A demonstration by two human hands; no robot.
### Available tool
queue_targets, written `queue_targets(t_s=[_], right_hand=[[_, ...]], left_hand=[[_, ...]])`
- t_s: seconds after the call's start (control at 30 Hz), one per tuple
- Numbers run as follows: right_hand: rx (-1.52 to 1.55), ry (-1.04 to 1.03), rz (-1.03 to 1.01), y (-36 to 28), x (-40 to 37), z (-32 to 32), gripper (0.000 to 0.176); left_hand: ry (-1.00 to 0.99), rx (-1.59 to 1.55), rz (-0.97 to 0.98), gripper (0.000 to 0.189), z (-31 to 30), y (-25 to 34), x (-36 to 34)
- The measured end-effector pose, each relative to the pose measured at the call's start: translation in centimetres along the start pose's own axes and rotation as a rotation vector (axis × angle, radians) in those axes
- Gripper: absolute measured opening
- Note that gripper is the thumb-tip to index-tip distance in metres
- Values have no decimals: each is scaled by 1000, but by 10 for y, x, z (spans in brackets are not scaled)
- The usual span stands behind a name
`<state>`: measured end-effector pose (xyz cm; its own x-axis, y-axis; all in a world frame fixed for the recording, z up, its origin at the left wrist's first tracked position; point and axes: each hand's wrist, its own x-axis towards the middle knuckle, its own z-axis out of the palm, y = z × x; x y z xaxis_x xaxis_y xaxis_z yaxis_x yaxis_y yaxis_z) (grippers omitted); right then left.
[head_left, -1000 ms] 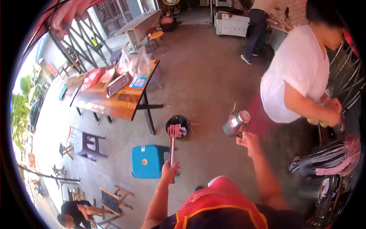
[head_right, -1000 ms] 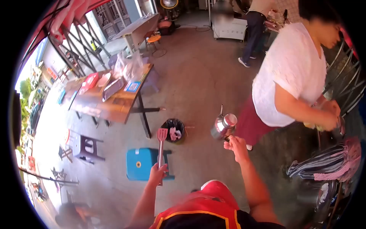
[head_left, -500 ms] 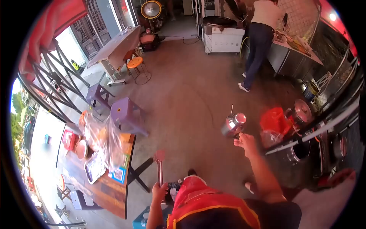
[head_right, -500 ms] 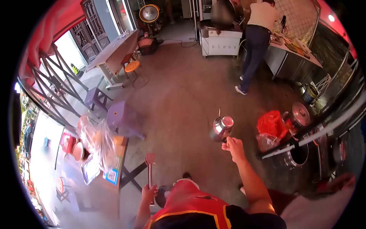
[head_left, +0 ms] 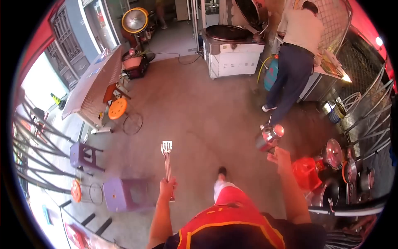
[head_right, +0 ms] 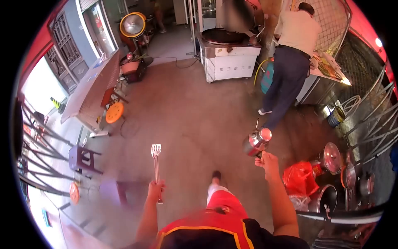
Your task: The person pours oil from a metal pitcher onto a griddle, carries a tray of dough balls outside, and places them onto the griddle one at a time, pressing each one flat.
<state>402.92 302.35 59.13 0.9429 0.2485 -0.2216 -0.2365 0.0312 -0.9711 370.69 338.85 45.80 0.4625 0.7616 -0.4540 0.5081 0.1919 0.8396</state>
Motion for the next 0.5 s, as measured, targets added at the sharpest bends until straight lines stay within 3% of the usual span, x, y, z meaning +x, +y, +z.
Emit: queue_targets(t_s=[0.17,0.27,0.33,0.4,0.47,0.5], right_hand=[[-45,19,29,-36,199,81,37],[-41,6,-15,-75,315,146,37],[23,-2,-40,-96,401,189,37],[61,-7,-75,-112,492,228,37],[78,-4,-124,-129,585,270,37],[83,-13,-149,-138,629,290,37]], left_hand=[[91,29,-117,27,28,91,189],[132,24,-350,27,12,96,244],[101,-163,-340,27,2,85,276],[126,16,-451,24,12,126,308],[222,-170,-643,23,8,55,383],[220,-175,-637,23,16,68,425]])
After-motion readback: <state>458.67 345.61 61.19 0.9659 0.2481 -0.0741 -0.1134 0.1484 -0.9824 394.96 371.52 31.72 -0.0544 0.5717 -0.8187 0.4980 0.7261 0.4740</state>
